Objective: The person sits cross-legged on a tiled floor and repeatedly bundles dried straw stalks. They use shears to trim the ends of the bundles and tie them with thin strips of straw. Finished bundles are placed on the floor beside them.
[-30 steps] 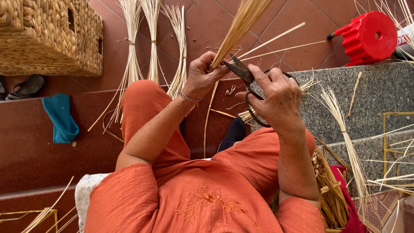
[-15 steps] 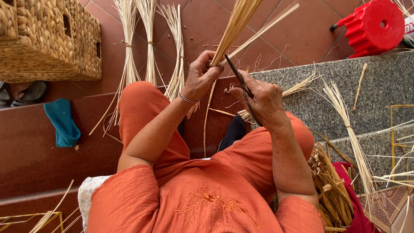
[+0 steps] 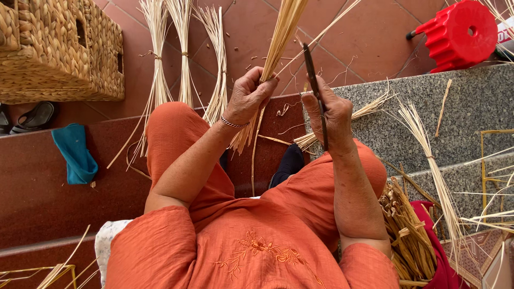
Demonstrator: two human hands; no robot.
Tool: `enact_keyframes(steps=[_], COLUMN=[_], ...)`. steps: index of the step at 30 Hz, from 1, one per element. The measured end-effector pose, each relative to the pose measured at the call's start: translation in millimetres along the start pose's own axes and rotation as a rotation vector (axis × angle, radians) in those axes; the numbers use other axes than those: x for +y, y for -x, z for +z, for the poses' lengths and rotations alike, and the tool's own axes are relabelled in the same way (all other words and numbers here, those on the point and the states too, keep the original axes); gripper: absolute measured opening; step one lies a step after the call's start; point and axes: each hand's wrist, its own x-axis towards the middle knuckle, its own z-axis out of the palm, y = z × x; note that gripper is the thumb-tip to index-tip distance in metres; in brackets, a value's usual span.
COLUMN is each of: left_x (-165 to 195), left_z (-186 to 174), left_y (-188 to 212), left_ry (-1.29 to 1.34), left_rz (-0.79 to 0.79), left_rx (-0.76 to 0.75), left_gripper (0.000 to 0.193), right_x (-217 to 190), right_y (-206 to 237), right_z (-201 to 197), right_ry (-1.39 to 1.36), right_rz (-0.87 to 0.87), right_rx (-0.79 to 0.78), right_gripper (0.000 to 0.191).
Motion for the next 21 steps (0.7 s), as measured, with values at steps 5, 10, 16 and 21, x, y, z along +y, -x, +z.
enact_keyframes(steps=[5, 10, 16, 21], left_x=[1.8, 11.7, 9.3, 4.1], left_z=[1.0, -1.3, -1.9, -3.9], left_y=[-0.5, -0.1, -2.6, -3.7], left_ry=[0.091, 0.399, 0.259, 0.235], left_rz=[0.058, -0.061, -0.046, -0.001], left_rx=[0.038, 0.045, 0.149, 0.124], left_gripper=[0.015, 0.022, 0.016, 0.013], right_x=[0.4, 3.8, 8.0, 10.7], right_y=[1.0, 2.4, 6.1, 5.8], right_z=[-1.1, -4.7, -4.8, -2.8], right_ry=[-0.063, -0.048, -0.081, -0.042], right_rz=[0.015, 0.003, 0.076, 0.083], right_rx=[0.069, 0.058, 0.041, 0.034], right_gripper=[0.058, 0.057, 0.061, 0.065])
